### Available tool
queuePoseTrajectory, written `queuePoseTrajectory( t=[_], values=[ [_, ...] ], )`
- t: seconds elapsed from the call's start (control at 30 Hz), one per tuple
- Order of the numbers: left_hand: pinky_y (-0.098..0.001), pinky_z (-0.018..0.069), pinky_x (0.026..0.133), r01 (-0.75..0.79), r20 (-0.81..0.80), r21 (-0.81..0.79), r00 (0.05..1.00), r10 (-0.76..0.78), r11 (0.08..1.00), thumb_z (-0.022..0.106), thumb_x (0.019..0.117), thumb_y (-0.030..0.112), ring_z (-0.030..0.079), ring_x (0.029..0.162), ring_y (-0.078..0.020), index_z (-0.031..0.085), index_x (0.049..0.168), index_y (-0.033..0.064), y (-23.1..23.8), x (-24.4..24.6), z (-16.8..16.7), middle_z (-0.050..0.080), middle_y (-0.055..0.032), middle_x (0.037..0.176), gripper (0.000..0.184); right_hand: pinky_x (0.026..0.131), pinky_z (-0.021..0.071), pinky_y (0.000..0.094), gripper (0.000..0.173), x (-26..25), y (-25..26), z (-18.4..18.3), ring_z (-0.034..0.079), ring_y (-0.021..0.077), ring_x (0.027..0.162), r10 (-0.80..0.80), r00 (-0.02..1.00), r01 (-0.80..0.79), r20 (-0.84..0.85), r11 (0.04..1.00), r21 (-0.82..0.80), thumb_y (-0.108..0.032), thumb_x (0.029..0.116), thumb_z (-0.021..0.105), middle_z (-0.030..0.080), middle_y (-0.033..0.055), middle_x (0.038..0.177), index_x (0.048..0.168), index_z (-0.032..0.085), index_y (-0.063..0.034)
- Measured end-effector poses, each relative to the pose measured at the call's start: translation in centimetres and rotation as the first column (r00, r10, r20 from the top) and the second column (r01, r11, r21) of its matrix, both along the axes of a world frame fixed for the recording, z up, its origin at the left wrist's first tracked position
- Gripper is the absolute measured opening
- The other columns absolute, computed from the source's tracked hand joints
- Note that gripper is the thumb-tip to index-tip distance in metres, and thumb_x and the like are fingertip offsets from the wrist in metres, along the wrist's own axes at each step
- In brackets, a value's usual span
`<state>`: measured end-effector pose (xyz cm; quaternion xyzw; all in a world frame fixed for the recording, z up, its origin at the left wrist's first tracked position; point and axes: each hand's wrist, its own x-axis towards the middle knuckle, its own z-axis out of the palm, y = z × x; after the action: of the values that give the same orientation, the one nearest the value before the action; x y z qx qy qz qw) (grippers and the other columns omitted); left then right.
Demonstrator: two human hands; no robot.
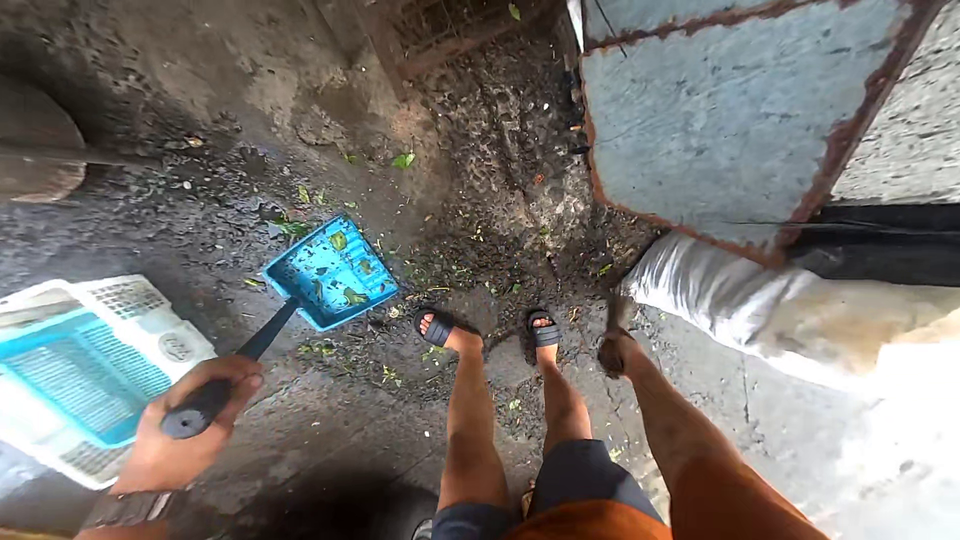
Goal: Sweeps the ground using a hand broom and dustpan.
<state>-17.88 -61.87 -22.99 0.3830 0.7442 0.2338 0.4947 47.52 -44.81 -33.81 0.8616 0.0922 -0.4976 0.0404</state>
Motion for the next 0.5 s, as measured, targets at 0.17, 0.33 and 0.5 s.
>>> queuePoseTrajectory(
  t=[0.17,0.33,0.5],
  values=[
    [-0.0267,0.0565,0.081,0.015,-0.05,-0.048,0.999,-0.017,0.999,0.069,0.0931,0.026,0.065,0.091,-0.0051,0.066,0.112,0.005,0.8,0.2,0.2,0.069,-0.0028,0.107,0.029,0.099,0.0529,0.0554,0.08,-10.6,-5.7,3.3,0.061,0.0321,0.123,0.261,0.917,-0.267,-0.301,0.964,0.022,-0.018,0.0893,0.076,0.058,0.0183,0.143,0.16,0.039,-0.0215],
    [-0.0317,0.0551,0.091,0.019,-0.09,-0.065,0.996,-0.025,0.998,0.068,0.0918,0.023,0.066,0.099,-0.0099,0.066,0.11,0.0013,2.0,0.5,2.4,0.07,-0.008,0.109,0.029,0.085,0.0563,0.0476,0.074,-13.0,-10.6,8.4,0.065,0.0257,0.107,-0.093,0.969,0.114,-0.227,0.99,0.081,-0.015,0.0944,0.069,0.061,0.0165,0.135,0.16,0.035,-0.018],
    [-0.0383,0.0551,0.097,0.061,-0.082,-0.1,0.994,-0.07,0.993,0.07,0.0936,0.022,0.068,0.105,-0.0168,0.067,0.112,0.0004,0.8,1.4,2.2,0.07,-0.0121,0.113,0.029,0.082,0.057,0.0548,0.052,-23.5,-8.7,3.4,0.067,0.0325,0.097,-0.037,0.958,0.012,-0.285,0.996,-0.088,-0.019,0.0921,0.072,0.067,0.0214,0.113,0.139,0.055,-0.005]
  ],
)
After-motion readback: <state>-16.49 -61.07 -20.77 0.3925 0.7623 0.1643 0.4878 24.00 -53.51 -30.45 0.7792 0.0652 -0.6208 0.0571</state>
